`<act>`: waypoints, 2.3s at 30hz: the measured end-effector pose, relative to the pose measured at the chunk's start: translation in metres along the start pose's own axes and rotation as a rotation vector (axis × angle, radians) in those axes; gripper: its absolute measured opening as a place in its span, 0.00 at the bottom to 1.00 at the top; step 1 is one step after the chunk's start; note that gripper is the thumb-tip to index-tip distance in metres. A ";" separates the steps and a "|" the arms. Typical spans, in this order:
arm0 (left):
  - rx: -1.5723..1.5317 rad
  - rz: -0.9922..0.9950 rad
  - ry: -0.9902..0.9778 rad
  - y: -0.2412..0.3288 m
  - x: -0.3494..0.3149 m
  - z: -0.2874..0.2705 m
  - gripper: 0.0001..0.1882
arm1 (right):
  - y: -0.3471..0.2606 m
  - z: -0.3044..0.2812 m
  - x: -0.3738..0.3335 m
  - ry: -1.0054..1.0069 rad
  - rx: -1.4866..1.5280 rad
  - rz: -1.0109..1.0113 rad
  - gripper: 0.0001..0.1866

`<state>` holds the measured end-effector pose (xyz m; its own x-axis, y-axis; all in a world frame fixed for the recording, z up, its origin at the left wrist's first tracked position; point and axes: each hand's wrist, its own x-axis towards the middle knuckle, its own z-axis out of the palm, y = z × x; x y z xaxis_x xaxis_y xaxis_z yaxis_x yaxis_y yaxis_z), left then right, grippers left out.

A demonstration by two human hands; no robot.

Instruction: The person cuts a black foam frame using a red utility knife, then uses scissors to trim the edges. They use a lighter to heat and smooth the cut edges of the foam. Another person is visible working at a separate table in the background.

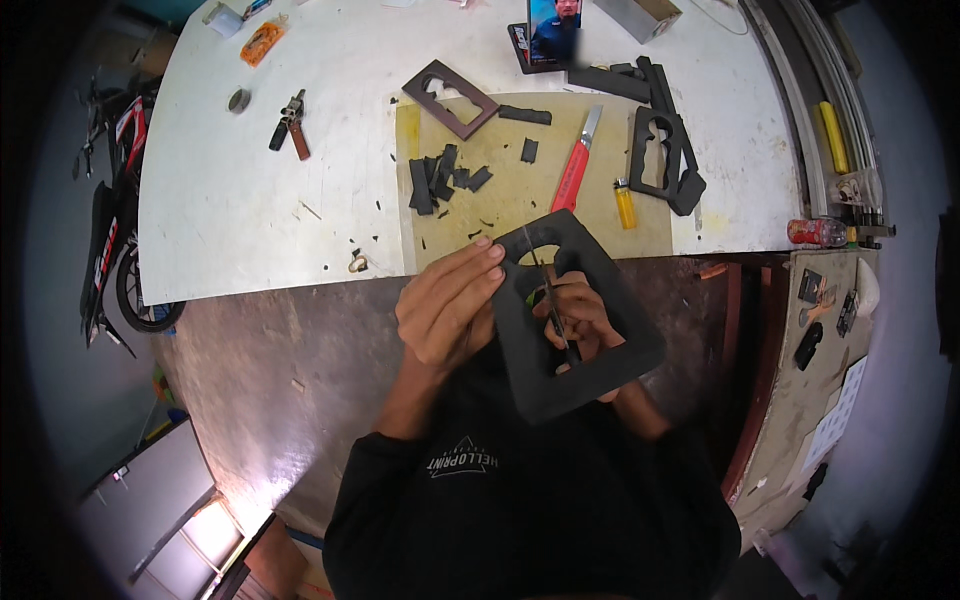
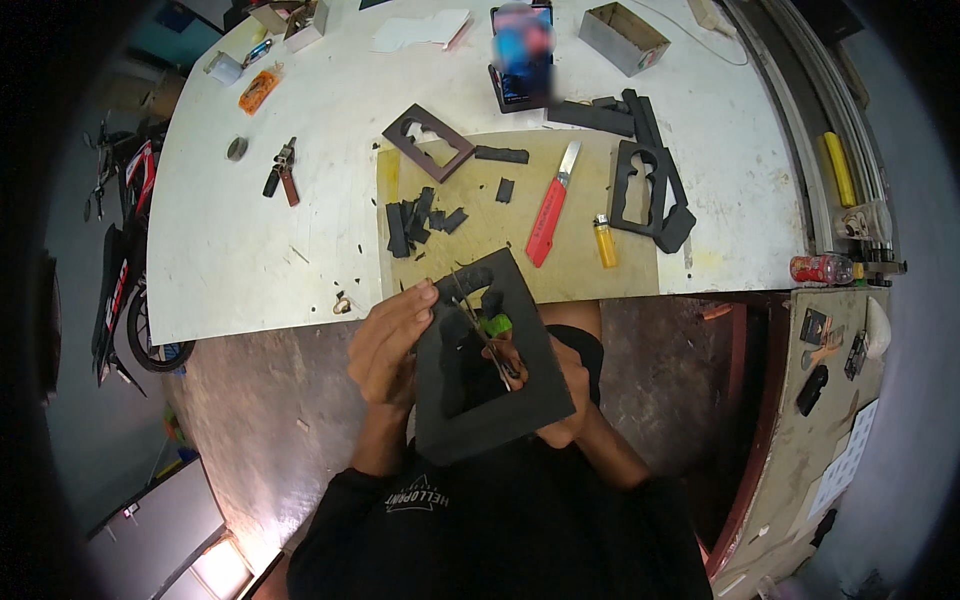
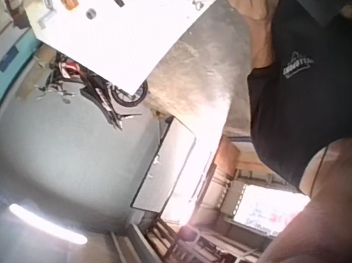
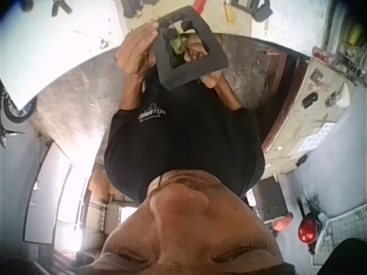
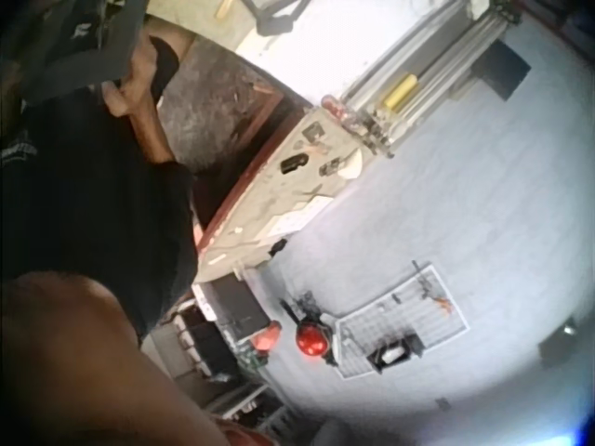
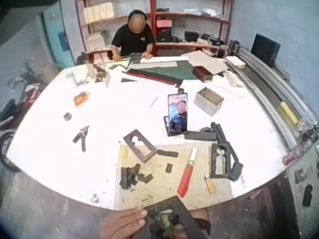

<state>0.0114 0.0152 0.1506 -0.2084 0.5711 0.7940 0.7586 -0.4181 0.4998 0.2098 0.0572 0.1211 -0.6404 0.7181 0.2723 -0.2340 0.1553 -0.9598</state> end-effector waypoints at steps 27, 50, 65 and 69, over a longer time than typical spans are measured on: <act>0.009 -0.038 -0.011 0.003 -0.005 0.000 0.14 | 0.007 -0.007 0.004 -0.065 0.065 0.041 0.21; -0.007 -0.020 -0.031 0.000 -0.013 -0.003 0.14 | -0.008 -0.011 0.001 -0.112 0.152 0.417 0.13; -0.054 -0.047 -0.034 0.005 -0.006 -0.001 0.14 | 0.017 -0.016 -0.003 -0.172 0.168 0.060 0.23; -0.071 -0.048 -0.032 0.005 -0.006 0.002 0.14 | 0.031 -0.001 -0.012 -0.038 0.224 0.020 0.27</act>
<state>0.0180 0.0111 0.1476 -0.2232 0.6134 0.7576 0.7024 -0.4376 0.5613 0.2112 0.0539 0.0879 -0.6729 0.6926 0.2596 -0.3745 -0.0164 -0.9271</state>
